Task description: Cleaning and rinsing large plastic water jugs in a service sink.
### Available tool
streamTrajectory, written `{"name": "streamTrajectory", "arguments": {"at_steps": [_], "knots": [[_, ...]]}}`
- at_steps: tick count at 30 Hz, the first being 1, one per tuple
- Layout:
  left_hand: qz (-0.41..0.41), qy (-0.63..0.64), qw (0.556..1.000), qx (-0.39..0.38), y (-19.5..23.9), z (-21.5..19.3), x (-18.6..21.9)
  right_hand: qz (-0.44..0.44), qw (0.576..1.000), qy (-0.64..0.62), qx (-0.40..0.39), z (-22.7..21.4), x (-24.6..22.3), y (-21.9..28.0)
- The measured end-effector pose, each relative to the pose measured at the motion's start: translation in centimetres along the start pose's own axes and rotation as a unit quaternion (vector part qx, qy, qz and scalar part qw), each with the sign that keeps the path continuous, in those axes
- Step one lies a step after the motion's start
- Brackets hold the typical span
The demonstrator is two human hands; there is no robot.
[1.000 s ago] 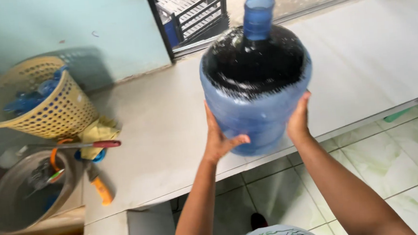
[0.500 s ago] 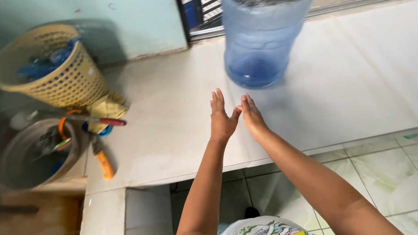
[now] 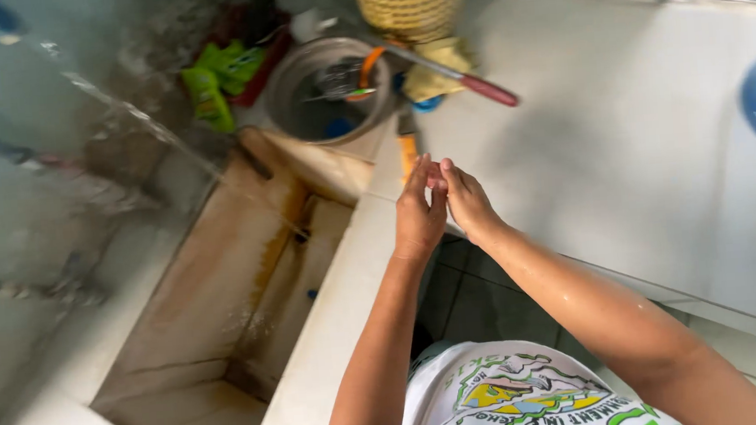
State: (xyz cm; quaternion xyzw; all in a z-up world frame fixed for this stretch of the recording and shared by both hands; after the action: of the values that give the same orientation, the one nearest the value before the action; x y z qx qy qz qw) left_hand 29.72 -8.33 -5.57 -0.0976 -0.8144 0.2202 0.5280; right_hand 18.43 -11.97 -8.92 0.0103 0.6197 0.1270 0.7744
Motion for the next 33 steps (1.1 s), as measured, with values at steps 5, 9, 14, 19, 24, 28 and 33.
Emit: {"name": "streamTrajectory", "arguments": {"at_steps": [5,9,14,19,24,28,33], "knots": [[-0.005,-0.062,0.997,0.037,-3.0,-8.5,-4.6,-0.106,0.976,0.187,-0.027,7.8,1.2,-5.5],[0.010,-0.084,0.996,0.005,-7.7,-12.5,-8.3,-0.179,0.922,0.344,0.001,12.1,-1.7,-9.7],[-0.078,-0.239,0.968,-0.002,-15.4,-13.9,-12.7,-0.270,0.863,0.417,-0.088,14.6,-3.2,-18.1],[-0.201,-0.419,0.865,-0.190,-20.6,-9.3,-20.5,-0.225,0.728,0.636,-0.126,14.5,-0.6,-27.3],[-0.186,-0.446,0.860,-0.165,-21.4,-5.1,-28.6,-0.519,0.550,0.655,-0.001,12.5,2.5,-31.9],[-0.237,-0.349,0.896,-0.136,-21.0,-8.8,-26.3,-0.306,0.639,0.696,-0.115,13.0,0.5,-30.7],[-0.315,0.132,0.930,0.132,-15.8,-16.0,-22.4,-0.333,0.792,0.503,-0.095,15.9,-3.1,-23.5]]}}
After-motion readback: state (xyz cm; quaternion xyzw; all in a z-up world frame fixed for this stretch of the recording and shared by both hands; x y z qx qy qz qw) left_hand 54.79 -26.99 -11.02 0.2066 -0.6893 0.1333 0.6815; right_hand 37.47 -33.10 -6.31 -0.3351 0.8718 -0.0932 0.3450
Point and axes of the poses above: each hand's wrist, its own y-axis away from the middle knuckle, its own z-axis out of the palm, x = y × z, the point moved 2 cm from there along -y, towards the middle knuckle, and after that the axes turned 4 degrees about z, right-handed, at the moved point
